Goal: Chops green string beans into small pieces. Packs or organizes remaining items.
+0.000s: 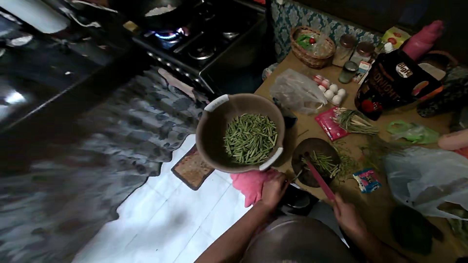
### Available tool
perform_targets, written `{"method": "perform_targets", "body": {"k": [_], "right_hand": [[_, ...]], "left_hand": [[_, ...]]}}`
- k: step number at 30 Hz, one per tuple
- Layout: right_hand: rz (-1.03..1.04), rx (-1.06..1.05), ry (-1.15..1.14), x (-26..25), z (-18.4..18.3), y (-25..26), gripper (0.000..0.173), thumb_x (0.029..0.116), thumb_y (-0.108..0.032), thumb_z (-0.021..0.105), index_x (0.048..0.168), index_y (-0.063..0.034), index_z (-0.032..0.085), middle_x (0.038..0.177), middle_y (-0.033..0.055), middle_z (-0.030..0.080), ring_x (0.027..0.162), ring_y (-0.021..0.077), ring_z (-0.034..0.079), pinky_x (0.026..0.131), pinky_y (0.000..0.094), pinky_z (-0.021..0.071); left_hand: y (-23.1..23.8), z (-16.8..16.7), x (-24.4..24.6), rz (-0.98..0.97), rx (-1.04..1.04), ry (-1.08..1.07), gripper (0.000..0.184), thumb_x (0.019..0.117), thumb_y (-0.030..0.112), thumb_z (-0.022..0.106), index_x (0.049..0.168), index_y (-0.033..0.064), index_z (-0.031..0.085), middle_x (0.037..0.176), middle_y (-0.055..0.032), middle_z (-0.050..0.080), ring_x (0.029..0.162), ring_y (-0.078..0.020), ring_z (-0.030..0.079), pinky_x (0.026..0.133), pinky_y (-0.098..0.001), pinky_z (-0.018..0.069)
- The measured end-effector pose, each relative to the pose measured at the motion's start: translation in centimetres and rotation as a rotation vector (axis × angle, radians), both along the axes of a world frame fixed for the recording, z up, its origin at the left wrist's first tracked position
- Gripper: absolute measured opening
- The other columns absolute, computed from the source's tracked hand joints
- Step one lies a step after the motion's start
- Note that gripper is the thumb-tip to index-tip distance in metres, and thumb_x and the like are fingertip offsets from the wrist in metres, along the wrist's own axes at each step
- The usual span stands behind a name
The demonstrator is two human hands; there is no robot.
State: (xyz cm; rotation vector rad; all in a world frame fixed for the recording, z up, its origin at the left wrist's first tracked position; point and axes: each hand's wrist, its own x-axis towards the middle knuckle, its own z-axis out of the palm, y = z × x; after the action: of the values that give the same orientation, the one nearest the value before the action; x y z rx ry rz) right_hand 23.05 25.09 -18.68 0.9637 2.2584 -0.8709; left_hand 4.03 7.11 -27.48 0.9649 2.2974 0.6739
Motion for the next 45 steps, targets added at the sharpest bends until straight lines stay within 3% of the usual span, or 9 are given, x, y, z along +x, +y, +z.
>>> {"method": "perform_targets", "body": {"k": [6,11,19,24,30,34,37,40,45], "right_hand": [[0.150,0.032,-0.150,-0.1,1.0,-0.3,0.040,0.1122,-0.023,0.038,0.143,-0.0022,0.050,0.109,0.0279,0.070,0.106,0.0445,0.069,0.093,0.0579,0.0543],[0.158,0.108,-0.074,0.4,0.2,-0.2,0.036,0.1110,-0.020,0.041,0.137,0.0003,0.055,0.103,0.0272,0.071,0.099,0.0447,0.072,0.087,0.0580,0.0562],[0.154,0.009,-0.286,-2.6,1.8,-1.2,0.039,0.1107,-0.014,0.039,0.148,-0.0041,0.044,0.122,0.0266,0.067,0.112,0.0428,0.068,0.096,0.0563,0.0538],[0.119,-0.045,-0.242,-1.9,0.6,-0.5,0.041,0.1121,-0.021,0.037,0.149,-0.0060,0.043,0.120,0.0275,0.067,0.113,0.0441,0.067,0.097,0.0585,0.0527],[0.084,-0.065,-0.157,-0.6,-0.2,-0.7,0.041,0.1124,-0.022,0.036,0.148,-0.0041,0.044,0.120,0.0271,0.067,0.113,0.0435,0.067,0.097,0.0579,0.0527],[0.068,-0.090,-0.135,-0.5,0.9,-0.6,0.041,0.1128,-0.024,0.035,0.150,-0.0099,0.045,0.119,0.0255,0.069,0.112,0.0433,0.068,0.096,0.0582,0.0534],[0.069,-0.075,-0.119,0.1,0.7,-0.5,0.039,0.1126,-0.025,0.035,0.147,-0.0102,0.047,0.115,0.0249,0.069,0.108,0.0428,0.069,0.093,0.0583,0.0544],[0.069,-0.070,-0.119,1.2,0.6,-0.2,0.041,0.1127,-0.027,0.035,0.147,-0.0096,0.047,0.113,0.0255,0.070,0.107,0.0433,0.069,0.092,0.0589,0.0543],[0.045,-0.063,-0.214,2.5,1.7,0.2,0.039,0.1124,-0.025,0.036,0.148,-0.0109,0.046,0.115,0.0256,0.069,0.109,0.0436,0.069,0.092,0.0587,0.0544]], "left_hand": [[2.7,-0.1,-0.8,-0.045,-0.049,-0.064,0.036,0.1084,0.026,0.048,0.128,0.0010,0.065,0.133,-0.0186,0.063,0.120,-0.0334,0.065,0.103,-0.0507,0.0512],[3.8,-0.3,-1.1,-0.061,-0.027,-0.019,0.034,0.1076,0.025,0.049,0.123,0.0021,0.068,0.131,-0.0186,0.065,0.118,-0.0347,0.066,0.100,-0.0528,0.0527],[4.0,-0.8,-1.2,-0.076,-0.039,-0.009,0.034,0.1071,0.026,0.049,0.123,0.0030,0.069,0.132,-0.0180,0.065,0.117,-0.0347,0.067,0.098,-0.0524,0.0538],[4.4,1.5,-0.8,-0.095,-0.004,0.038,0.033,0.1050,0.026,0.052,0.119,0.0035,0.070,0.125,-0.0173,0.068,0.114,-0.0331,0.068,0.096,-0.0515,0.0550],[12.7,6.7,1.4,-0.417,0.293,0.153,0.033,0.1088,0.023,0.049,0.119,0.0015,0.072,0.128,-0.0179,0.068,0.122,-0.0342,0.065,0.102,-0.0484,0.0530],[17.5,6.7,-2.1,-0.466,-0.065,0.160,0.030,0.1040,0.005,0.050,0.128,-0.0006,0.066,0.146,-0.0209,0.055,0.140,-0.0415,0.046,0.113,-0.0551,0.0417],[18.7,4.4,-4.4,-0.466,-0.258,0.137,0.030,0.1016,0.004,0.054,0.129,-0.0021,0.065,0.150,-0.0221,0.051,0.145,-0.0446,0.038,0.116,-0.0601,0.0352],[19.1,3.0,-5.2,-0.501,-0.292,0.137,0.033,0.1023,0.015,0.059,0.131,-0.0002,0.065,0.151,-0.0222,0.049,0.146,-0.0437,0.038,0.118,-0.0596,0.0325],[19.3,2.9,-5.2,-0.512,-0.276,0.133,0.035,0.1003,0.018,0.061,0.129,-0.0024,0.065,0.151,-0.0216,0.049,0.146,-0.0415,0.038,0.119,-0.0576,0.0313]]}}
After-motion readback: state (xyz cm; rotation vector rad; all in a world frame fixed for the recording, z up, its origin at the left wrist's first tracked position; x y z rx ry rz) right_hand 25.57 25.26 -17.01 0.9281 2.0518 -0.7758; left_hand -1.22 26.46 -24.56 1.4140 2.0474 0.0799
